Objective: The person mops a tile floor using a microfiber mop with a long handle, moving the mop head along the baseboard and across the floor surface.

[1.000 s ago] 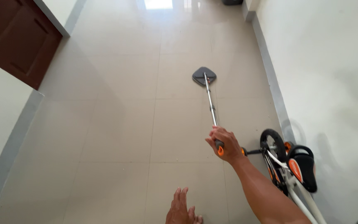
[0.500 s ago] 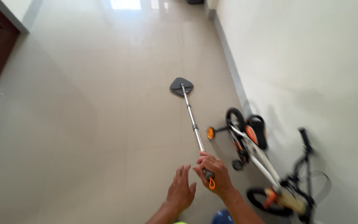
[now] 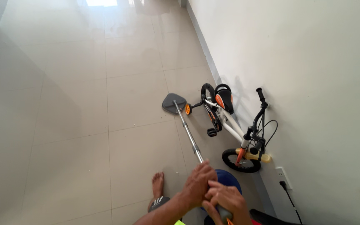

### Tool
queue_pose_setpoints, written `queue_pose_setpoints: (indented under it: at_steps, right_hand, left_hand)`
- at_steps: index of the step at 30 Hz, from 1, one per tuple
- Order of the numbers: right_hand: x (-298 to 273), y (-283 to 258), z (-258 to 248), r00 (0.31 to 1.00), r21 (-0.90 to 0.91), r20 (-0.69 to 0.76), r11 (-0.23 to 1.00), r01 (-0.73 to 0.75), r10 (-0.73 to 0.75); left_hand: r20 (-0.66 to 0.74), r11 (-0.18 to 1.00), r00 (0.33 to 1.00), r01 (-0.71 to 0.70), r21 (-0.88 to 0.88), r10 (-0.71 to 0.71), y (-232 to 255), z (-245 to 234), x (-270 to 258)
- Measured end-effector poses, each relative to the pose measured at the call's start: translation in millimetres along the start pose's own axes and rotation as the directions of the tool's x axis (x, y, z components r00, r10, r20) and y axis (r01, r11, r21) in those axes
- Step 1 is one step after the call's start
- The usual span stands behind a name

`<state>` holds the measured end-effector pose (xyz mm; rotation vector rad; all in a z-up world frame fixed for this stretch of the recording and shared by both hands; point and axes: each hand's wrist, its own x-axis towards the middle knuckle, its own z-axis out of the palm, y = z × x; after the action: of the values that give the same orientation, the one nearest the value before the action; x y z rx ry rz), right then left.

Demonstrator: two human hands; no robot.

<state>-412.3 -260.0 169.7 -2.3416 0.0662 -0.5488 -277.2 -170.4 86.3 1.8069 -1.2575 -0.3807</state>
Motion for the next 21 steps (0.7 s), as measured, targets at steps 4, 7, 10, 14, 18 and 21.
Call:
queue_pose_setpoints:
  at_steps: [4,7,10,14,18,21]
  right_hand:
    - [-1,50,26,0.962,0.028,-0.113,0.967,0.255,-0.25]
    - [12,85,62,0.883,-0.019,-0.259,0.917,0.399,-0.39]
    - [31,106,78,0.926,0.036,-0.313,0.972,0.234,-0.212]
    - [103,143,98,0.965,0.114,-0.188,0.972,0.206,-0.182]
    - [228,189,111,0.843,0.171,-0.266,0.838,0.518,-0.466]
    - [299,209,113,0.905,0.177,-0.187,0.893,0.415,-0.383]
  left_hand:
    - [-0.104,0.993,0.989,-0.11,-0.048,0.105,-15,10,2]
    - [-0.145,0.99,0.981,-0.134,-0.031,0.129,-45,23,13]
    - [-0.223,0.986,0.96,-0.168,0.011,0.167,-79,33,30]
    - [-0.082,0.99,0.989,-0.114,0.088,0.121,-150,9,83]
    - [-0.247,0.962,0.942,-0.177,0.207,0.226,-205,-38,148]
    - [-0.251,0.864,0.945,0.3,0.404,-0.211,-217,-82,201]
